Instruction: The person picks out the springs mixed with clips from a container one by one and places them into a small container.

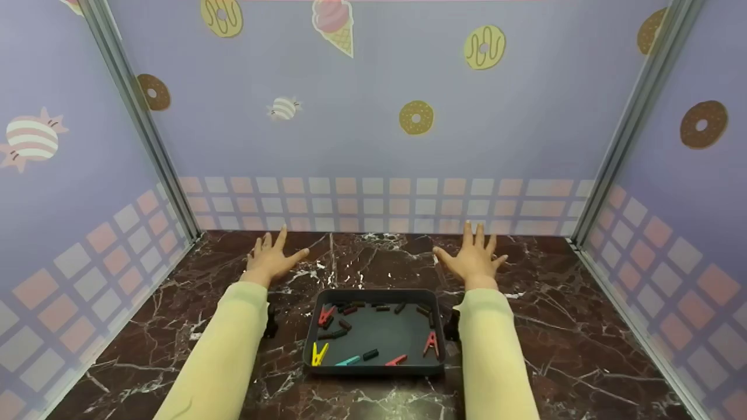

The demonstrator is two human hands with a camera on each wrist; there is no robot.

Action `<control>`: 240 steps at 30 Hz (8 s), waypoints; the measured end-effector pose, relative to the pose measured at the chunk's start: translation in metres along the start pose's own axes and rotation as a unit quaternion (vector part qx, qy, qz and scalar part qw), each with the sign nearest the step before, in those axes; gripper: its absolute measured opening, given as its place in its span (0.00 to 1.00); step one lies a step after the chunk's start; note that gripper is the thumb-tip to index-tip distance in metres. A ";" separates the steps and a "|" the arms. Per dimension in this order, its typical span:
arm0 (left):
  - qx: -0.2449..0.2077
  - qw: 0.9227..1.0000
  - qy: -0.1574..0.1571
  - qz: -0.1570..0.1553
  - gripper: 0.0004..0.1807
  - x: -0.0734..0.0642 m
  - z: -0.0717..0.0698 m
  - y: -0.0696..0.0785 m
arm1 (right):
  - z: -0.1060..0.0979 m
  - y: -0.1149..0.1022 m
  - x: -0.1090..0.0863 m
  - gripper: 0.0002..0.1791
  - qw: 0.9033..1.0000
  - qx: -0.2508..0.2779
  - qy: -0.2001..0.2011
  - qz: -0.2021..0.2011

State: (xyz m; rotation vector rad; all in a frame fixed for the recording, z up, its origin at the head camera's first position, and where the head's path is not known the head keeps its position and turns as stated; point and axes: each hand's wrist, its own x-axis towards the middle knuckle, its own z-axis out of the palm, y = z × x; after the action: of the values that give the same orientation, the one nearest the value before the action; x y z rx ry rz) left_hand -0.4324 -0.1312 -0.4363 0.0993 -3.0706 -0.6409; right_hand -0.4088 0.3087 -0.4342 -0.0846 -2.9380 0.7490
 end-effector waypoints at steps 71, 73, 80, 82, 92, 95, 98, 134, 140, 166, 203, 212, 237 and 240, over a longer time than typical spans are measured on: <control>-0.513 0.848 -0.084 0.104 0.33 -0.115 0.104 -0.032 | 0.115 -0.064 -0.104 0.16 0.918 0.234 -0.221 -0.230; -0.517 0.845 -0.084 0.105 0.33 -0.114 0.104 -0.031 | 0.116 -0.063 -0.105 0.16 0.921 0.223 -0.223 -0.231; -0.528 0.839 -0.091 0.097 0.33 -0.116 0.105 -0.030 | 0.121 -0.063 -0.106 0.15 0.921 0.200 -0.228 -0.243; -0.530 0.837 -0.093 0.096 0.33 -0.116 0.105 -0.030 | 0.122 -0.063 -0.107 0.14 0.920 0.197 -0.228 -0.249; -0.518 0.845 -0.086 0.100 0.33 -0.114 0.105 -0.030 | 0.126 -0.062 -0.107 0.11 0.926 0.167 -0.209 -0.267; -0.518 0.846 -0.087 0.095 0.33 -0.115 0.105 -0.030 | 0.127 -0.062 -0.107 0.11 0.927 0.155 -0.203 -0.275; -0.516 0.847 -0.085 0.093 0.33 -0.116 0.105 -0.030 | 0.127 -0.062 -0.107 0.10 0.928 0.143 -0.198 -0.280; -0.509 0.851 -0.084 0.097 0.32 -0.115 0.105 -0.031 | 0.108 -0.061 -0.105 0.06 0.939 0.156 -0.175 -0.250; -0.512 0.849 -0.086 0.094 0.32 -0.115 0.105 -0.030 | 0.097 -0.059 -0.104 0.06 0.943 0.154 -0.168 -0.242; -0.511 0.850 -0.090 0.096 0.32 -0.115 0.104 -0.029 | 0.056 -0.031 -0.098 0.07 0.951 0.179 -0.112 -0.226; -0.518 0.846 -0.085 0.092 0.33 -0.115 0.103 -0.029 | 0.006 0.035 -0.102 0.13 0.987 0.148 -0.023 -0.061; -0.505 0.855 -0.078 0.094 0.32 -0.115 0.103 -0.028 | -0.004 0.054 -0.105 0.17 0.990 0.144 0.001 -0.006; -0.517 0.847 -0.084 0.093 0.32 -0.114 0.106 -0.030 | -0.004 0.067 -0.103 0.13 0.995 0.098 -0.011 0.020; -0.517 0.847 -0.084 0.091 0.32 -0.114 0.106 -0.030 | -0.004 0.067 -0.103 0.13 0.995 0.097 -0.011 0.019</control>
State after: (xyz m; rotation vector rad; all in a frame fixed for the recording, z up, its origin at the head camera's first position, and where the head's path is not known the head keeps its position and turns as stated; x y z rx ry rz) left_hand -0.3185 -0.1093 -0.5440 -0.2588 -2.3511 -2.2061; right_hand -0.3044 0.3609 -0.4726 -0.1160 -2.8734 1.0421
